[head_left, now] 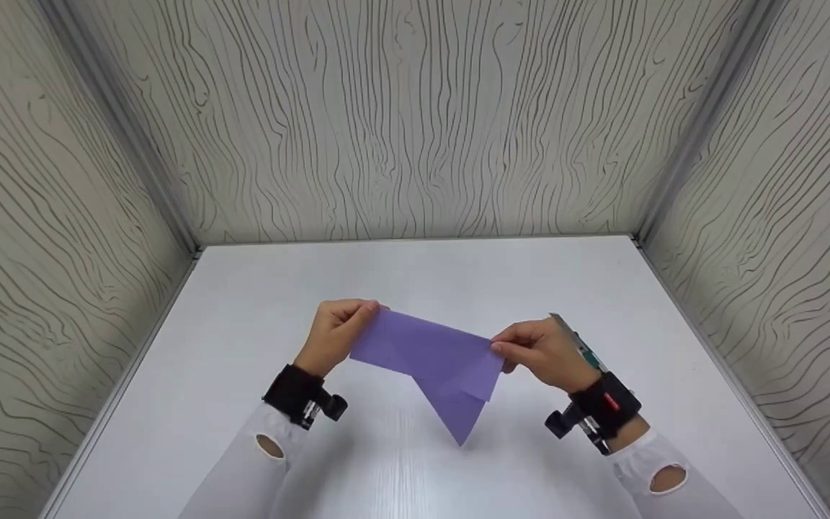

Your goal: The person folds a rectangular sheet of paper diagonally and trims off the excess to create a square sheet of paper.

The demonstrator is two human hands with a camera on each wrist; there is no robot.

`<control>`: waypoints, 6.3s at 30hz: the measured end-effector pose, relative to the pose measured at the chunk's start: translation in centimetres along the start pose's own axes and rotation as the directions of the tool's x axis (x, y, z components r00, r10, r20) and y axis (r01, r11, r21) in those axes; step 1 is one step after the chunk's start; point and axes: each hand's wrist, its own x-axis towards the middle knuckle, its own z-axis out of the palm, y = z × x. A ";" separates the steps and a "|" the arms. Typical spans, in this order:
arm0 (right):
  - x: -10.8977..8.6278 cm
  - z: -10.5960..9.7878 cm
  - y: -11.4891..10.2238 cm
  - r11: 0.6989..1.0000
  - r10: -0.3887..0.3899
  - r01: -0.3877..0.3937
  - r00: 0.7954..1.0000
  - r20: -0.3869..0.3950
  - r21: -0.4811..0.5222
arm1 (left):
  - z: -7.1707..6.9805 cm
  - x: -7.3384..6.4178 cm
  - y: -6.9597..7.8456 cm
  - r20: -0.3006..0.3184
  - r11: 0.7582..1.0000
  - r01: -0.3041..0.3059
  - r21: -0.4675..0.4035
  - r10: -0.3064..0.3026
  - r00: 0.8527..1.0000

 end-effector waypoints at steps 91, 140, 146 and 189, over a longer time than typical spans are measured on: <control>-1.3 -0.5 9.9 0.619 0.375 -0.547 0.836 -0.400 -0.564 | 9.9 -7.3 -8.4 0.554 0.362 -0.446 0.819 -0.292 0.780; -4.2 -3.2 10.3 0.603 0.533 -0.591 0.798 -0.281 -0.535 | 8.7 -6.8 -10.1 0.473 0.377 -0.362 0.853 -0.264 0.841; -3.2 -2.4 9.1 0.652 0.534 -0.603 0.796 -0.286 -0.460 | 8.7 -6.8 -9.9 0.465 0.396 -0.341 0.853 -0.278 0.840; -4.3 4.0 6.0 0.723 0.435 -0.342 0.901 0.011 -0.601 | 9.4 -6.8 -9.5 0.431 0.365 -0.320 0.874 -0.282 0.857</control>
